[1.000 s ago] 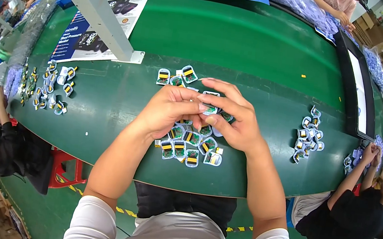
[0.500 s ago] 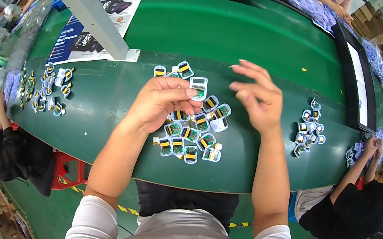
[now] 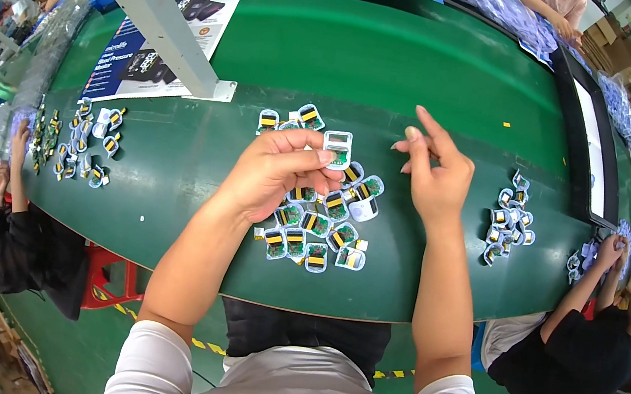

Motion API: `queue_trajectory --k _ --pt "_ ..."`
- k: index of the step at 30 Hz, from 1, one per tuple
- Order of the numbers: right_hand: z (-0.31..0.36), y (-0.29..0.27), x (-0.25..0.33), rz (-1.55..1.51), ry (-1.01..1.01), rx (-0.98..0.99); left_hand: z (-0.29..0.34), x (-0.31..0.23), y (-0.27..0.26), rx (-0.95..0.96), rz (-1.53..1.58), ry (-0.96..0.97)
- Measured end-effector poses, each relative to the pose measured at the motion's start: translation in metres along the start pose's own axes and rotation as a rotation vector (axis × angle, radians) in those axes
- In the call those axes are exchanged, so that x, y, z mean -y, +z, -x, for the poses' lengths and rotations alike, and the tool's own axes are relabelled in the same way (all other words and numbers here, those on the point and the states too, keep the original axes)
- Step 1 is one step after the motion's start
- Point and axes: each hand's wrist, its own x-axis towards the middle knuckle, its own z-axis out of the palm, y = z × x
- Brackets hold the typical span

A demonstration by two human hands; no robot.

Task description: Inspecting and sorting small square electronic components or tags on an assembly line table.

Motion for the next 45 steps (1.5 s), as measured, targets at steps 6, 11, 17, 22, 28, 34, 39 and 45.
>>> queue_trajectory --k 6,11,17,22,28,34,39,45 --pt "0.008 0.010 0.004 0.164 -0.919 0.029 -0.004 0.002 0.002 0.003 0.036 0.029" --pt "0.017 0.024 0.010 0.276 -1.039 0.101 -0.002 0.005 0.005 0.014 -0.034 0.088" --pt "0.016 0.025 0.009 0.338 -0.965 0.091 -0.004 0.008 0.014 -0.109 -0.284 0.171" --pt "0.018 0.030 0.009 0.355 -0.958 0.093 -0.003 0.009 0.012 -0.146 -0.354 0.213" --pt "0.020 0.031 0.009 0.383 -0.938 0.095 -0.004 0.010 0.014 -0.160 -0.337 0.210" --pt "0.020 0.029 0.015 0.419 -0.962 0.072 -0.001 0.012 0.021 -0.208 -0.386 0.240" --pt "0.024 0.030 0.018 0.419 -0.910 0.110 -0.001 0.008 0.017 -0.223 -0.416 0.249" --pt "0.023 0.024 0.005 0.081 -0.716 0.044 -0.002 0.008 0.017 -0.124 -0.326 0.150"
